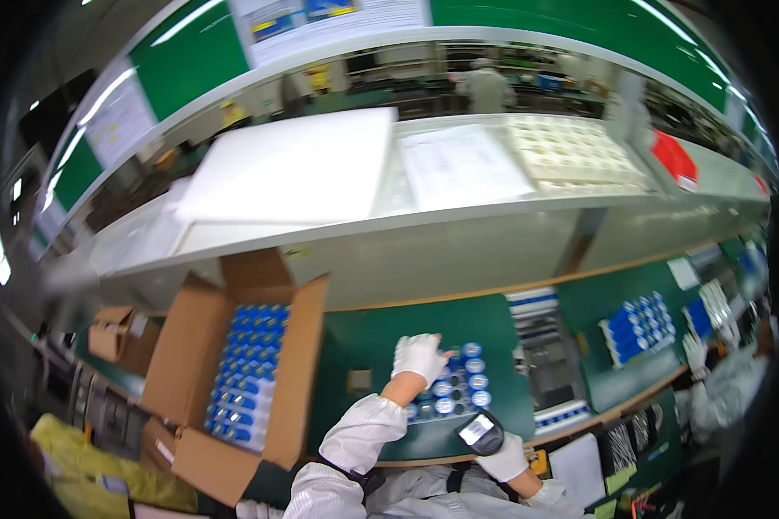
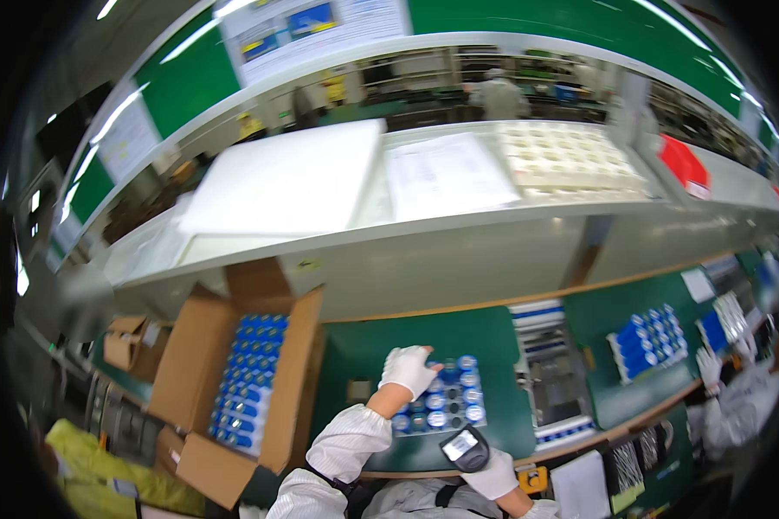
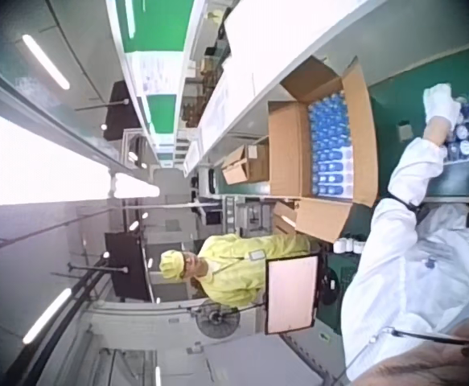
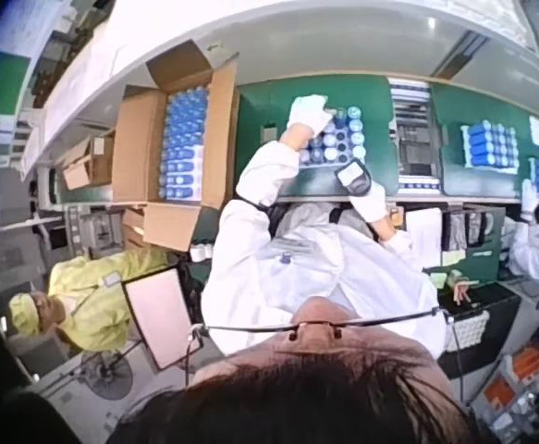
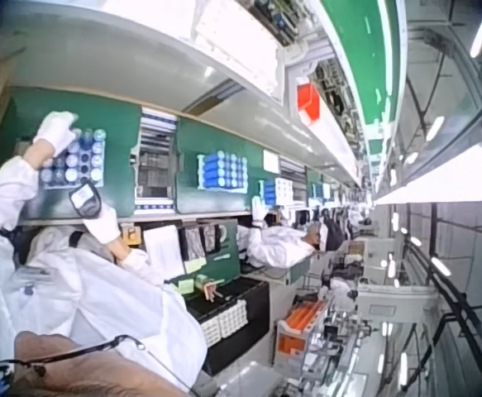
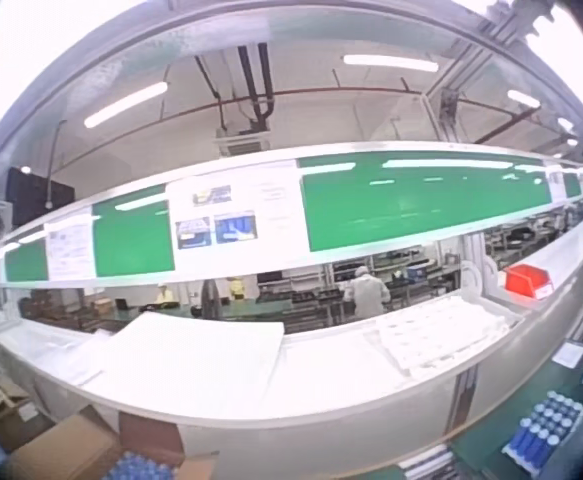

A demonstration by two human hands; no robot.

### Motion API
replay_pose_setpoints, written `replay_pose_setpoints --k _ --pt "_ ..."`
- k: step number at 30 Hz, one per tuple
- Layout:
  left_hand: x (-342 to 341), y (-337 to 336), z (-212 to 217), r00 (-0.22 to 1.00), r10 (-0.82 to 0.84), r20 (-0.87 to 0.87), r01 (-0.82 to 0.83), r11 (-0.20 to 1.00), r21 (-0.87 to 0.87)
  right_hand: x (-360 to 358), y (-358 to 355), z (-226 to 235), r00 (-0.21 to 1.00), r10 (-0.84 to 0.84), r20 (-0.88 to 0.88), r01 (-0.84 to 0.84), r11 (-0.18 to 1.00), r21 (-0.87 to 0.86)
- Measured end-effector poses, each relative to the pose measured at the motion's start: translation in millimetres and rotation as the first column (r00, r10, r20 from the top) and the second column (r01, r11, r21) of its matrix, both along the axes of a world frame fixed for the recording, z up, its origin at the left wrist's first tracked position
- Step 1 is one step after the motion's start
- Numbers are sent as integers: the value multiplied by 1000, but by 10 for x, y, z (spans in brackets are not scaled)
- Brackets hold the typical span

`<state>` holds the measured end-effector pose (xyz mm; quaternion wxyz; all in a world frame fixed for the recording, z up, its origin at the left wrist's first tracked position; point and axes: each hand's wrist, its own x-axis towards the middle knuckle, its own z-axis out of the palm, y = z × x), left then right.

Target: The person transports cardboard boxes to a workstation using a cart and places them on a table. They open a box, remove paper sheets and foam padding, scan battery cells with a handheld scanner, apply labels to them, and place them into a tray.

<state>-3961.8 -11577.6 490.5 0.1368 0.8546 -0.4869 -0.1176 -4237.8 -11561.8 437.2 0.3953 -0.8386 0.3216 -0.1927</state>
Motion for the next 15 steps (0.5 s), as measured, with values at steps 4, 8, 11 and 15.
replay_pose_setpoints --k 4,8,11,15 --pt "161 718 939 987 163 8 -157 960 -233 207 43 -280 995 -1 103 -11 993 113" --pt "534 1761 1362 930 366 38 -285 781 -556 515 130 -341 987 106 117 -118 988 102" --pt "1226 2460 1203 738 673 -57 -633 660 -405 704 240 -245 981 160 109 -169 982 80" --pt "2186 3615 -95 667 707 233 -710 699 -88 845 362 -97 946 287 150 -295 955 40"
